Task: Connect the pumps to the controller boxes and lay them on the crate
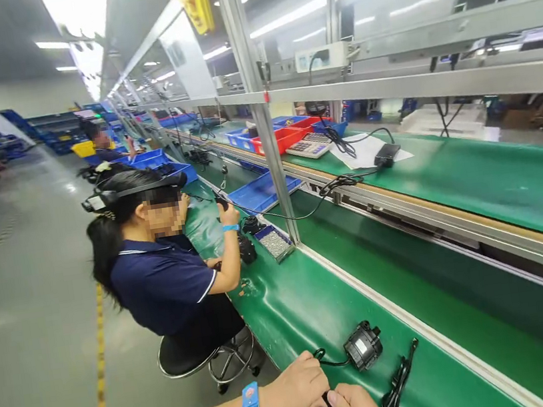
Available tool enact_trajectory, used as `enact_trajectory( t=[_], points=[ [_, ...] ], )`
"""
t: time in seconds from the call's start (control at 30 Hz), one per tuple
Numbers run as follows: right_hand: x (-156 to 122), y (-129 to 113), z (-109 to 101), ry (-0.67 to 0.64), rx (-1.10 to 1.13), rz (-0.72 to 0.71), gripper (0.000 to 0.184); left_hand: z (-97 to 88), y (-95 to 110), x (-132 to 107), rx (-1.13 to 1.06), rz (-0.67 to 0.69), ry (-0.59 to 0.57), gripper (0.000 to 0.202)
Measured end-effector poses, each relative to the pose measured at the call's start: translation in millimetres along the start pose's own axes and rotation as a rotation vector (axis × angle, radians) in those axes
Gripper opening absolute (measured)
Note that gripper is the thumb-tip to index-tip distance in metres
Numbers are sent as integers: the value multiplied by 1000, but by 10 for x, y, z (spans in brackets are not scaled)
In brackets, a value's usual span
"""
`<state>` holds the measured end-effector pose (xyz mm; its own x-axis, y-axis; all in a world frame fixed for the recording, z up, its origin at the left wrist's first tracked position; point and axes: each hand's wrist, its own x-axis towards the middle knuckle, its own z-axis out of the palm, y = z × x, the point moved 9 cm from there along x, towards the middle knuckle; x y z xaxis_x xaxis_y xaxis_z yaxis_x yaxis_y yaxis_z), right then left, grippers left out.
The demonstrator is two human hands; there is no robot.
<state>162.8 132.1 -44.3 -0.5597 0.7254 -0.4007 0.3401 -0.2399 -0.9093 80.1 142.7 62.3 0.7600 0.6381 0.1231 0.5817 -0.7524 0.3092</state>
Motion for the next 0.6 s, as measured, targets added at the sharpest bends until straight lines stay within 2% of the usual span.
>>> enact_trajectory(
  t=[0.1,0.17,0.23,0.27,0.3,0.37,0.43,0.47,0.53,0.6],
  points=[
    [73,75,-26,-28,206,69,81,-86,-29,-2,-24,1,150,18],
    [123,22,-137,33,351,104,80,-232,-114,-45,-106,-71,303,14],
    [172,-106,-300,140,504,113,74,-333,-309,-136,-245,-265,447,32],
    [198,-193,-373,186,571,106,70,-305,-432,-189,-343,-398,477,45],
    [227,-294,-424,215,627,94,65,-212,-540,-231,-458,-527,467,58],
    [303,-516,-425,192,699,69,57,110,-632,-234,-714,-688,348,86],
    [383,-715,-331,121,725,66,50,441,-563,-118,-940,-684,203,103],
    [420,-790,-271,90,726,78,47,560,-511,-40,-1033,-646,169,100],
    [486,-884,-156,40,708,126,43,714,-465,92,-1173,-603,192,72],
    [552,-921,-103,13,654,172,40,831,-501,140,-1250,-664,249,42]
  ],
)
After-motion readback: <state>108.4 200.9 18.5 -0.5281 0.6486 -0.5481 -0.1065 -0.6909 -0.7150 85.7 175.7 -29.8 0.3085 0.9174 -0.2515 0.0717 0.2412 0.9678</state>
